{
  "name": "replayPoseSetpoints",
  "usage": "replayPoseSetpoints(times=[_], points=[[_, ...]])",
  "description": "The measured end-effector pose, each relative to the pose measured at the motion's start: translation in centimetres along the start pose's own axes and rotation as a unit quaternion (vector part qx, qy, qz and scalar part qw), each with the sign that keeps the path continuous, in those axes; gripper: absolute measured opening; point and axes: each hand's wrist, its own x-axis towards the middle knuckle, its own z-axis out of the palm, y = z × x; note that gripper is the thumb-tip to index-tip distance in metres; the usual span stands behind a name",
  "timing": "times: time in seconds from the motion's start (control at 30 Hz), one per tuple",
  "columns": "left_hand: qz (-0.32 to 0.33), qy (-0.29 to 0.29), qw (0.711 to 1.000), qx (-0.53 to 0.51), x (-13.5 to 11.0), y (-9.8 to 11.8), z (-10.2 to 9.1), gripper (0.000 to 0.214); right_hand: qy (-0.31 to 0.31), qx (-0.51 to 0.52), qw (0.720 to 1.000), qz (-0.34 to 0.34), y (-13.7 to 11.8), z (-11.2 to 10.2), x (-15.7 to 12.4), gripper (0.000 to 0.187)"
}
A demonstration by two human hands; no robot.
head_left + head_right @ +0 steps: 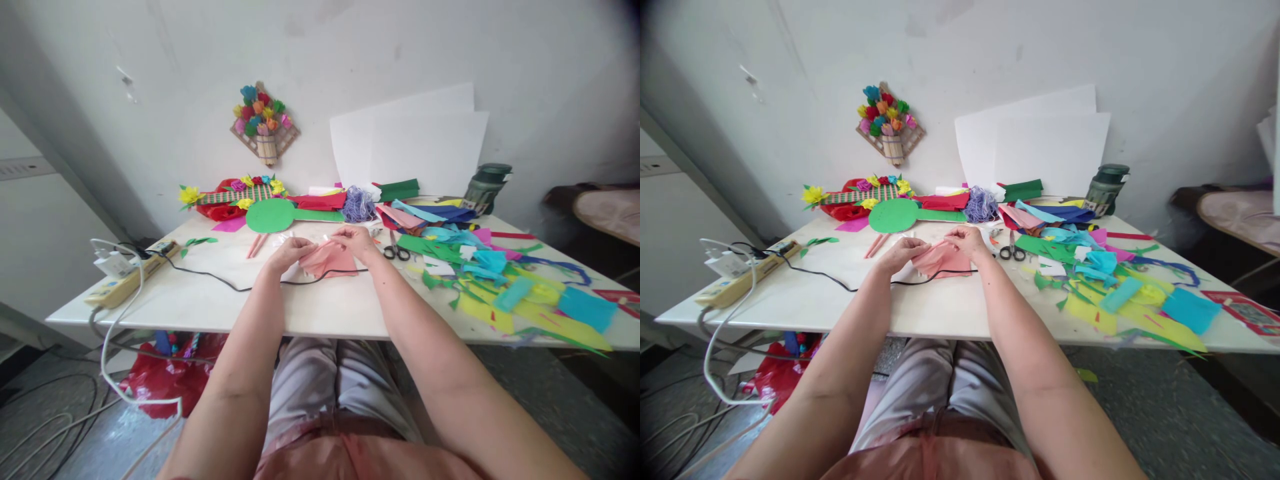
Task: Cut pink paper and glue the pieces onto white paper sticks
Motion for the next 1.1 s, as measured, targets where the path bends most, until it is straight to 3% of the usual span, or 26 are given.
replayPoseSetpoints(times=[0.37, 0.6, 0.9, 1.1], points=[[-0.008, -0.005, 0.998, 0.064, 0.4, -0.9, -0.3, 0.04, -0.009, -0.025, 1.0, -0.006, -0.3, 0.1, -0.1, 0.02], [0.017, -0.008, 0.985, 0.169, 0.2, 0.9, -0.4, 0.036, 0.01, -0.018, 1.0, -0.015, -0.5, 0.0, 0.0, 0.021], [0.037, -0.012, 0.981, 0.192, 1.6, 2.7, -0.5, 0.033, 0.042, 0.021, 0.999, -0.013, -0.6, -0.1, 0.1, 0.023], [0.004, -0.042, 0.981, 0.187, 2.3, 3.3, -1.4, 0.035, 0.053, 0.028, 0.998, -0.023, -0.3, -0.1, 0.2, 0.028]])
